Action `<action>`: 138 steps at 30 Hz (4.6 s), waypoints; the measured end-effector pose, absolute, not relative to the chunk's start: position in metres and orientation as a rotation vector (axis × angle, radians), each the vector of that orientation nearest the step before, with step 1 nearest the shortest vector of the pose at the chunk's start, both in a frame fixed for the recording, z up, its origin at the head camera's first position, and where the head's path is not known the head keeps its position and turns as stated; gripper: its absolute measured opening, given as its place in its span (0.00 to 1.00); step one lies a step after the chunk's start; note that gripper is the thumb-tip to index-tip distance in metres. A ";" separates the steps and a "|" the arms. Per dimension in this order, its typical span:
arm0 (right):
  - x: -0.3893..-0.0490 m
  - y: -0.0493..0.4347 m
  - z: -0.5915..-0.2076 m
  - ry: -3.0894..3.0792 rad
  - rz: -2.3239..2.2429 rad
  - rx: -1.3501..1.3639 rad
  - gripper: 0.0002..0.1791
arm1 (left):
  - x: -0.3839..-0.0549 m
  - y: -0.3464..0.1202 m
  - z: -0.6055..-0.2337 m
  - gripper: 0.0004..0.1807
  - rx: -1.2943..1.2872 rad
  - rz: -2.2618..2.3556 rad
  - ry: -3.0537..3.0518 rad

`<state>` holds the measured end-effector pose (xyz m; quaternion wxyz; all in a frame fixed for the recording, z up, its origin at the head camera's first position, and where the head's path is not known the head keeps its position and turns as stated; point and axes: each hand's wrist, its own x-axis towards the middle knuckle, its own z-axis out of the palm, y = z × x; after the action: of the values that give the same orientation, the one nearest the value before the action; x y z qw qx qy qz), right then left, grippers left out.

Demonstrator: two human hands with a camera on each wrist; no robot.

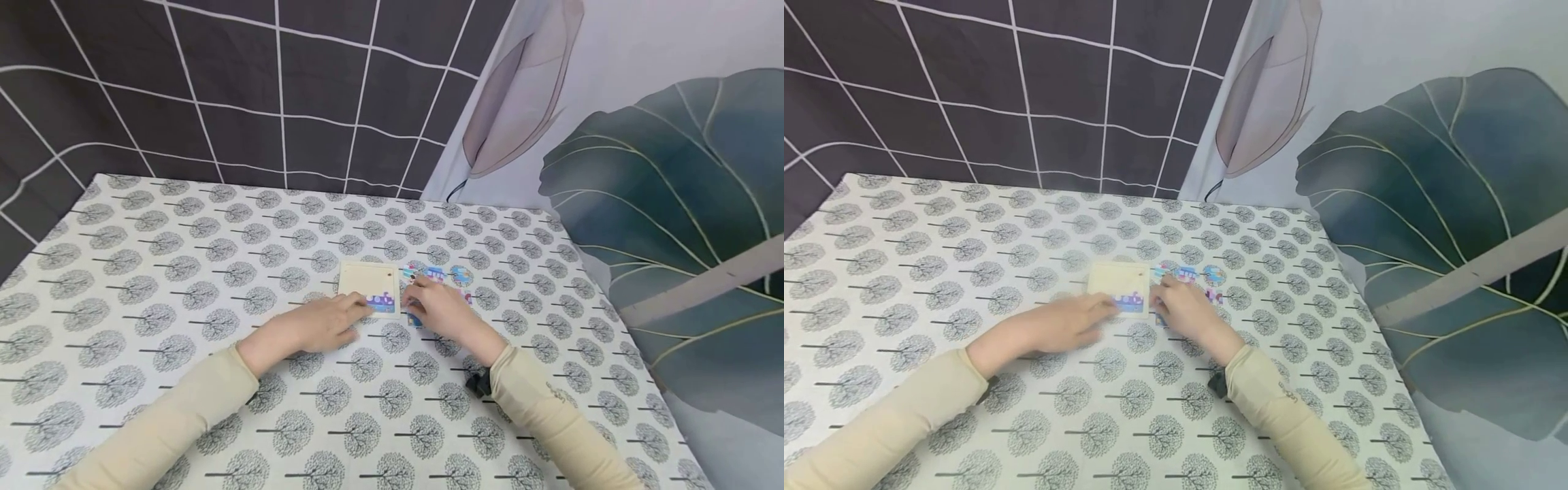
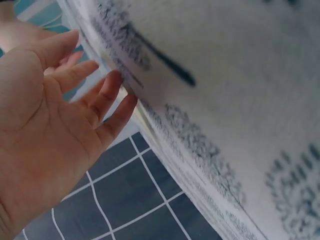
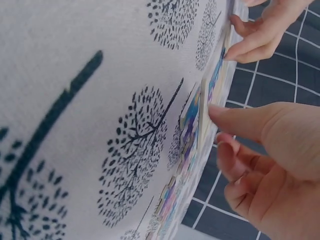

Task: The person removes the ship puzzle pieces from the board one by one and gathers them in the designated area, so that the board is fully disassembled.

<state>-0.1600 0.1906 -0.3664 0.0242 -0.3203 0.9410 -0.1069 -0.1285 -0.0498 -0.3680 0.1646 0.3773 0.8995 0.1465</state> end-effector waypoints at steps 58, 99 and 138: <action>-0.211 0.129 -0.365 2.399 -0.588 -0.862 0.15 | -0.130 -0.033 -0.356 0.36 0.812 0.240 2.491; -0.190 0.148 -0.378 2.480 -0.828 -1.089 0.19 | -0.132 -0.031 -0.355 0.37 0.743 0.165 2.450; -0.165 0.185 -0.364 2.629 -0.968 -0.838 0.18 | -0.139 -0.038 -0.362 0.29 0.956 0.050 2.543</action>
<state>-0.1650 0.1851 -0.3636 0.1084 -0.2847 0.8938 -0.3292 -0.1391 -0.0379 -0.3624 0.2106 0.3439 0.9149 0.0180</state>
